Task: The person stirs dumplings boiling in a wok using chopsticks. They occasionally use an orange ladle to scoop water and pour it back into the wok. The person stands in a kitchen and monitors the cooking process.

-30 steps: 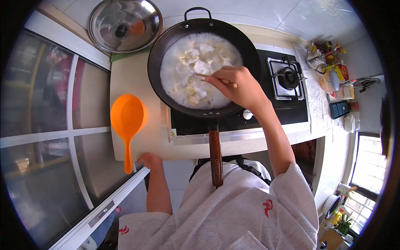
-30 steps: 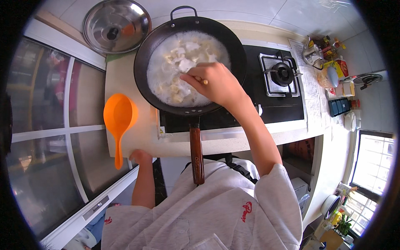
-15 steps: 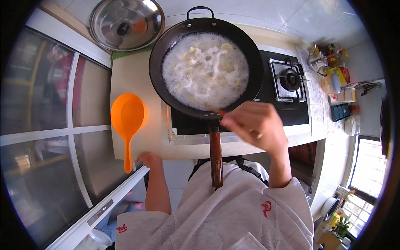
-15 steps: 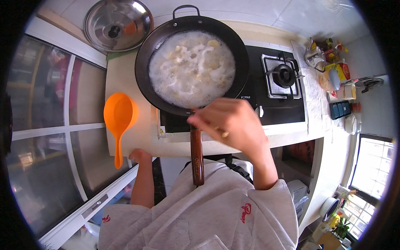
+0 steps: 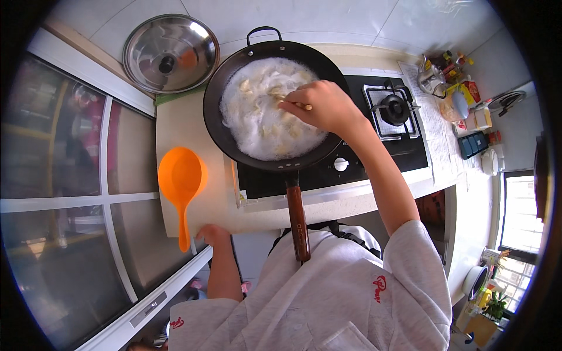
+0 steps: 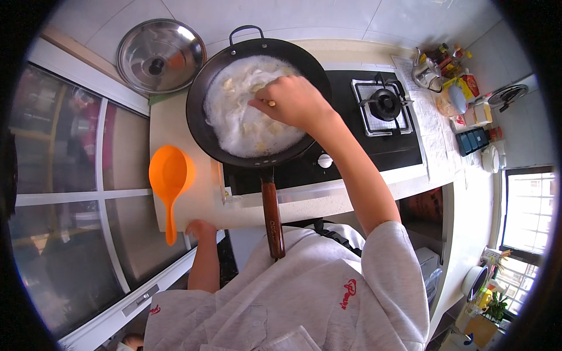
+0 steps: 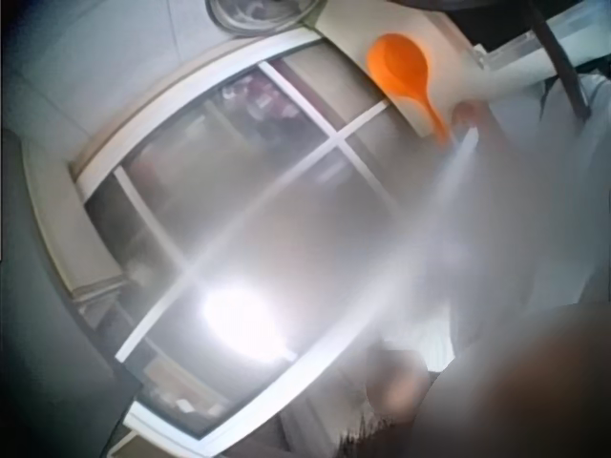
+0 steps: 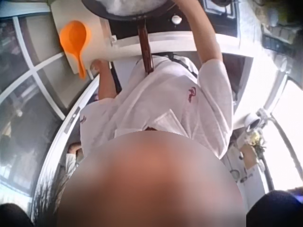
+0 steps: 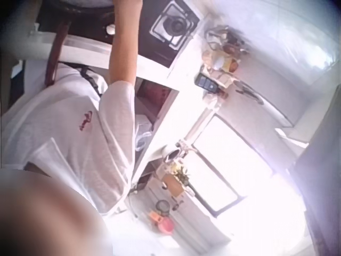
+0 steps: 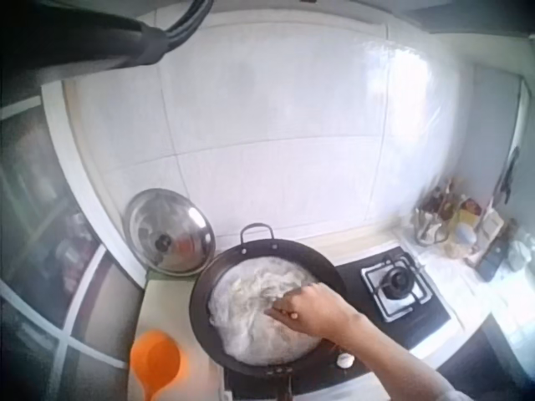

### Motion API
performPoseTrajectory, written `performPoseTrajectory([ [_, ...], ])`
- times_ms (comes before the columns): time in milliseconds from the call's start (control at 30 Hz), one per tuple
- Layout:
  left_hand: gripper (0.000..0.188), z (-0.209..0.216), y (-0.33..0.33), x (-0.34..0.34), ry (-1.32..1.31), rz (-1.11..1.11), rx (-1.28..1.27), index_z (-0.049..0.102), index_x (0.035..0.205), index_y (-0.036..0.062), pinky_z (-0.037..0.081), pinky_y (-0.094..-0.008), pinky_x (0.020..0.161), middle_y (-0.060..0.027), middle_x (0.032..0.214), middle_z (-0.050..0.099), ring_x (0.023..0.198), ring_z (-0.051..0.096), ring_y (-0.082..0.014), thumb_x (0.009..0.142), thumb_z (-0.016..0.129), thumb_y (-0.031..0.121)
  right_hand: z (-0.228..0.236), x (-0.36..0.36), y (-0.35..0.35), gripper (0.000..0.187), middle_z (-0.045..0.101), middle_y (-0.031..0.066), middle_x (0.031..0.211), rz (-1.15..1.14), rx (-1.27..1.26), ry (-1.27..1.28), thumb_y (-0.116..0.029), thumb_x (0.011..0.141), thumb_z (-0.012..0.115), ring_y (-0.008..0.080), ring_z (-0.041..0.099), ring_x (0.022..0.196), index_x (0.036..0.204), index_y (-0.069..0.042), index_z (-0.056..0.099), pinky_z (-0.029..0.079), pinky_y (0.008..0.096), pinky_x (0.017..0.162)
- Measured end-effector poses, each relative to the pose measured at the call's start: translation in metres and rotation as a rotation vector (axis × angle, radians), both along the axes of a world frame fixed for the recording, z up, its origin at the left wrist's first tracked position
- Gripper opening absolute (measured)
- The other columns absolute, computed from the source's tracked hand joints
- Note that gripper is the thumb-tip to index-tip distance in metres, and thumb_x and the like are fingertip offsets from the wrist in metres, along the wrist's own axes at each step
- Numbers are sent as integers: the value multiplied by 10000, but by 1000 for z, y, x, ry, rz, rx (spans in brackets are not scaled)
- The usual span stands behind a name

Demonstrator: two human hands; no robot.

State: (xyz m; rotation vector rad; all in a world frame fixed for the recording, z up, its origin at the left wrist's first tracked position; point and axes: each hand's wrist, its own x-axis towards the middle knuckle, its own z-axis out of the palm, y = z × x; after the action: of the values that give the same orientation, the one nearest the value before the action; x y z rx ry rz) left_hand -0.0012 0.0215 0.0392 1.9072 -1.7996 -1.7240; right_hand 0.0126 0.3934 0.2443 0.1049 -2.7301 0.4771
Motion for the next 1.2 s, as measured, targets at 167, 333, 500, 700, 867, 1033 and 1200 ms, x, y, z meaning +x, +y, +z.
performPoseTrajectory([
  [167,617,5,3,5,-43,-149,-93,242,1392,-7,450,-483,1003,-215,1317,483,1199,498,-389,975,320,440,33,49,-15,318,537,94,534,-191,-111,185,-211,868,653,292,522,459,602,-41,616,401,363,440],
  [333,598,-25,-14,1,-3,-74,-67,236,1389,-9,477,-471,982,-213,1322,483,1156,534,-383,977,352,407,36,105,-39,217,519,74,520,-350,-265,242,-112,844,677,208,481,417,652,-14,651,349,314,408],
  [500,639,-62,-34,-4,34,18,-17,292,1388,-28,445,-467,1009,-183,1355,478,1176,526,-368,980,279,464,28,136,-58,159,588,79,565,-366,-303,203,-58,826,675,200,551,468,681,7,668,407,291,447],
  [700,757,-51,-30,-3,-47,85,-14,466,1272,-62,459,-479,994,-194,1316,523,1169,541,-375,956,207,576,18,161,-77,68,664,124,690,-463,-341,220,-3,800,659,210,633,554,755,23,702,474,273,511],
  [867,760,-70,-36,-10,-149,-34,-171,419,1320,-98,418,-450,1038,-175,1319,533,1176,541,-359,968,170,528,15,167,-80,124,680,123,713,-472,-310,257,-14,845,616,170,635,569,772,37,702,451,236,504],
  [1033,750,-46,-22,-4,-32,134,-56,542,1180,-81,507,-490,929,-218,1222,587,1103,587,-372,958,206,551,6,169,-78,150,687,120,714,-443,-303,297,-49,852,622,171,631,553,760,35,704,444,226,490],
  [1200,660,-67,-34,3,-110,-69,-222,464,1253,-64,526,-474,906,-232,1219,580,1072,604,-378,975,237,490,13,164,-81,128,678,115,691,-417,-296,277,-40,836,642,177,636,556,748,26,707,453,231,480],
])
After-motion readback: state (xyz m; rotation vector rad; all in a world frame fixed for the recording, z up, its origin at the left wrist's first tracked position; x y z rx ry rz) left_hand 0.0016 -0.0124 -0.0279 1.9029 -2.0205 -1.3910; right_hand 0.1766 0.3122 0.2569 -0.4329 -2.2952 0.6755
